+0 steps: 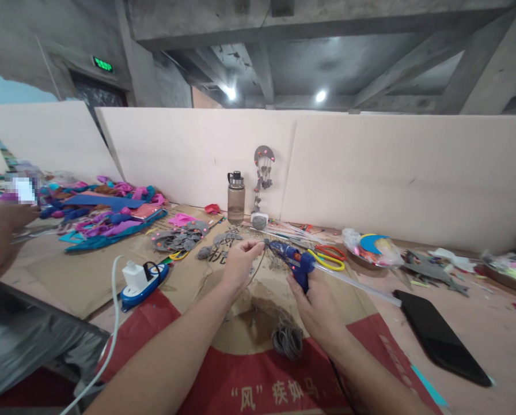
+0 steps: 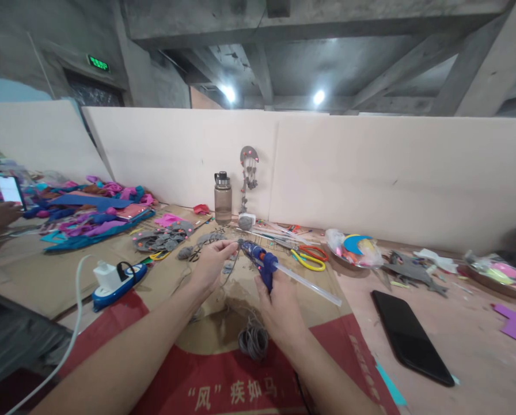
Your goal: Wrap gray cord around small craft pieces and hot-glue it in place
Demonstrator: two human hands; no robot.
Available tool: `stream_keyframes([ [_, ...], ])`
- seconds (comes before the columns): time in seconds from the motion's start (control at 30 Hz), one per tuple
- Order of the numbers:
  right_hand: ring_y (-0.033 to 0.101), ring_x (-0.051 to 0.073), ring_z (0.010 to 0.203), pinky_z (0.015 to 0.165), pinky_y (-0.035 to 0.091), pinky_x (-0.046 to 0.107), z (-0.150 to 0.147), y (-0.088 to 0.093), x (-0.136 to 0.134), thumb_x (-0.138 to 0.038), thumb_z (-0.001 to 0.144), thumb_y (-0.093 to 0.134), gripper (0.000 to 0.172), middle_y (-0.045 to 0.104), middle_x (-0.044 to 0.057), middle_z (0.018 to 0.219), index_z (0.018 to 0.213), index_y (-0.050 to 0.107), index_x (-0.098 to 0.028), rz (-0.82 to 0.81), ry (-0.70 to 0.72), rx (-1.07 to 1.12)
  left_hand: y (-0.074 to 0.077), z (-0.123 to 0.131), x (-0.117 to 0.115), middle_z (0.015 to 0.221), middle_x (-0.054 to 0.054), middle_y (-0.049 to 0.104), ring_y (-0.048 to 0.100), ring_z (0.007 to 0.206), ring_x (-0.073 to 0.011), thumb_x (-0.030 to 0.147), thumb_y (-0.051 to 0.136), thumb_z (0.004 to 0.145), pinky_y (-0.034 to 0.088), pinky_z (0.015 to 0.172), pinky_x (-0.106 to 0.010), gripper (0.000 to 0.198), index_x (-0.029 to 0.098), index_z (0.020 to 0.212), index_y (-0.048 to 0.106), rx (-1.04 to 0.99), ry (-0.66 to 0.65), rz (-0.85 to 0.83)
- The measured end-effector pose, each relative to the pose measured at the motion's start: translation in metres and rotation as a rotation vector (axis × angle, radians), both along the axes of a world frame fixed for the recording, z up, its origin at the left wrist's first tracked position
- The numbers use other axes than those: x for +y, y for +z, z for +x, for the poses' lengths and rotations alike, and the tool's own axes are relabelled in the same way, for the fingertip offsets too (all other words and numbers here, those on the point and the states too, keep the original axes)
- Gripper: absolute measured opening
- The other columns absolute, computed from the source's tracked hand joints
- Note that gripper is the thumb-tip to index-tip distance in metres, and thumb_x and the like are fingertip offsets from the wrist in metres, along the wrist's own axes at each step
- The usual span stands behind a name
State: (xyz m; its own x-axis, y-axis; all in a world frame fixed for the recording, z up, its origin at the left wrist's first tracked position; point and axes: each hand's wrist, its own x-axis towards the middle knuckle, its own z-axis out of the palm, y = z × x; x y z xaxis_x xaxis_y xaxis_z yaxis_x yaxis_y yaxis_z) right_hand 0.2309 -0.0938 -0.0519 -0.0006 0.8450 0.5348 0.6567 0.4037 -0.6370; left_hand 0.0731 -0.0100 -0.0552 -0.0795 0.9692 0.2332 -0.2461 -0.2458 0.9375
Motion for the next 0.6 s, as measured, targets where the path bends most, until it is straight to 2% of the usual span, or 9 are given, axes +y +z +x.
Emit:
stream_keyframes([
  [0.17, 0.060, 0.027, 0.101, 0.087, 0.047, 0.041, 0.000, 0.001, -0.001, -0.036, 0.087, 0.046, 0.036, 0.065, 0.014, 0.110, 0.117, 0.053, -0.017, 0.001, -0.034, 0.051, -0.001, 0.000, 0.000, 0.065, 0.000, 0.061, 0.049, 0.063, -0.0109, 0.035, 0.071, 0.065, 0.035, 0.064, -0.024, 0.021, 0.014, 0.067, 0.067, 0.007, -0.005, 0.016],
  [0.23, 0.062, 0.026, 0.092, 0.082, 0.049, 0.040, 0.001, 0.002, 0.000, -0.037, 0.084, 0.049, 0.035, 0.066, 0.012, 0.103, 0.113, 0.054, -0.017, -0.023, -0.038, 0.098, -0.001, 0.000, 0.001, 0.062, 0.001, 0.059, 0.047, 0.060, -0.0098, 0.035, 0.072, 0.064, 0.034, 0.062, -0.023, 0.022, 0.014, 0.066, 0.066, -0.018, 0.004, 0.005],
  [0.3, 0.062, 0.021, 0.071, 0.068, 0.052, 0.036, 0.004, 0.003, 0.002, -0.040, 0.082, 0.051, 0.031, 0.067, 0.009, 0.088, 0.104, 0.055, -0.018, -0.105, -0.032, 0.214, 0.000, -0.001, 0.003, 0.060, 0.001, 0.058, 0.045, 0.057, -0.0089, 0.036, 0.073, 0.062, 0.032, 0.059, -0.023, 0.023, 0.014, 0.066, 0.067, -0.056, 0.020, -0.028],
  [0.4, 0.050, 0.013, 0.049, 0.046, 0.047, 0.029, 0.015, 0.006, 0.011, -0.040, 0.079, 0.055, 0.025, 0.064, 0.004, 0.077, 0.094, 0.052, -0.020, -0.280, 0.014, 0.469, 0.000, -0.003, 0.006, 0.060, 0.001, 0.059, 0.046, 0.057, -0.0086, 0.038, 0.075, 0.058, 0.031, 0.057, -0.022, 0.027, 0.014, 0.067, 0.068, -0.110, 0.045, -0.088],
  [0.5, 0.049, 0.011, 0.048, 0.044, 0.047, 0.026, 0.035, 0.007, 0.024, -0.031, 0.073, 0.061, 0.019, 0.066, 0.004, 0.078, 0.085, 0.051, -0.020, -0.478, 0.054, 0.628, 0.001, -0.004, 0.006, 0.061, 0.001, 0.059, 0.047, 0.057, -0.0079, 0.038, 0.077, 0.055, 0.031, 0.056, -0.021, 0.029, 0.014, 0.067, 0.068, -0.138, 0.033, -0.118],
  [0.6, 0.052, 0.011, 0.047, 0.046, 0.046, 0.025, 0.061, 0.001, 0.038, -0.027, 0.067, 0.064, 0.014, 0.065, 0.003, 0.065, 0.073, 0.054, -0.018, -0.558, 0.008, 0.539, 0.002, -0.003, 0.004, 0.061, 0.001, 0.058, 0.047, 0.057, -0.0078, 0.039, 0.078, 0.054, 0.032, 0.056, -0.021, 0.030, 0.014, 0.066, 0.067, -0.144, 0.009, -0.099],
])
